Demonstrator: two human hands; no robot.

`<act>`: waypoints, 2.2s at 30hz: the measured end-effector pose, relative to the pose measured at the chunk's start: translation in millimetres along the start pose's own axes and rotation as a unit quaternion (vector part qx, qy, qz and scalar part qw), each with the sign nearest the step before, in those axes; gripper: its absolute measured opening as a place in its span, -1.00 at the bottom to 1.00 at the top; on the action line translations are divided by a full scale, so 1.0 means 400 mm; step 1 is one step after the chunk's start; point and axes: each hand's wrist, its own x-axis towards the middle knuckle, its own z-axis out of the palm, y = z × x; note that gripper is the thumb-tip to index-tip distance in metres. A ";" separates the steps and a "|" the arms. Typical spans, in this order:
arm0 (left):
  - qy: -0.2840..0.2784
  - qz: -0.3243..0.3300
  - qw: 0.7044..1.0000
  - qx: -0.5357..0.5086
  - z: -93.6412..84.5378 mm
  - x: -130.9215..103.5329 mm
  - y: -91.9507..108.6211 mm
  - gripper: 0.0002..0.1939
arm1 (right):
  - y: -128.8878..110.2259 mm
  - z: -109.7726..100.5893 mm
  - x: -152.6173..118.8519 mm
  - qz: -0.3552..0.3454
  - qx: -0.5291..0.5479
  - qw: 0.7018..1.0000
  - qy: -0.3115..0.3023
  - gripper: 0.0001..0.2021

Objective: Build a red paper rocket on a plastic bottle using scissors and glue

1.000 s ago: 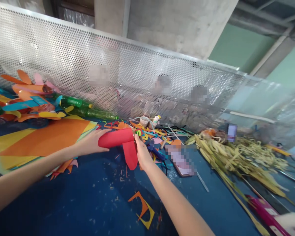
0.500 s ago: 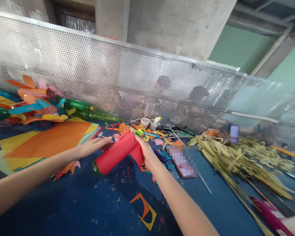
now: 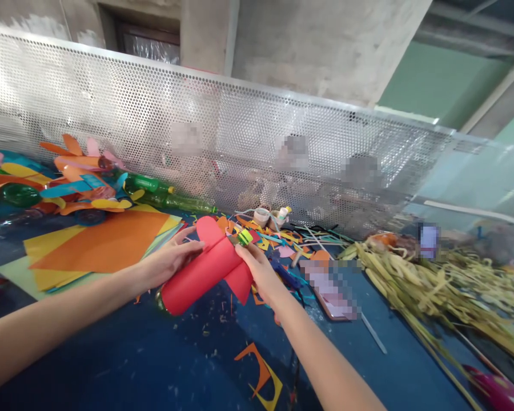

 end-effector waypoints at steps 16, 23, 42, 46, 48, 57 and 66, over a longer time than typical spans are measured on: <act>-0.088 0.053 0.992 0.073 0.002 -0.012 0.002 -0.26 | 0.011 -0.002 0.006 -0.007 -0.029 1.000 0.005 -0.85; -0.087 0.062 0.990 0.095 0.005 -0.014 0.001 -0.27 | 0.008 0.003 0.004 0.005 -0.028 1.000 0.006 -0.83; -0.215 -0.127 0.954 0.165 -0.045 -0.001 -0.015 -0.10 | -0.025 -0.023 0.014 0.087 -0.002 0.996 -0.011 -0.59; -0.158 -0.115 0.964 0.181 -0.066 0.013 -0.026 -0.05 | -0.031 -0.056 0.035 0.102 -0.003 0.995 -0.014 -0.51; -0.139 -0.107 0.965 0.195 -0.070 0.017 -0.026 -0.05 | -0.025 -0.076 0.047 0.104 -0.036 0.994 0.013 -0.54; -0.115 -0.053 0.982 0.138 -0.043 0.009 0.001 -0.12 | -0.005 -0.082 0.054 0.078 -0.060 0.992 0.079 -0.67; -0.111 -0.033 0.986 0.123 -0.049 0.019 -0.001 -0.12 | -0.020 -0.029 0.020 -0.010 0.091 0.995 0.042 -0.72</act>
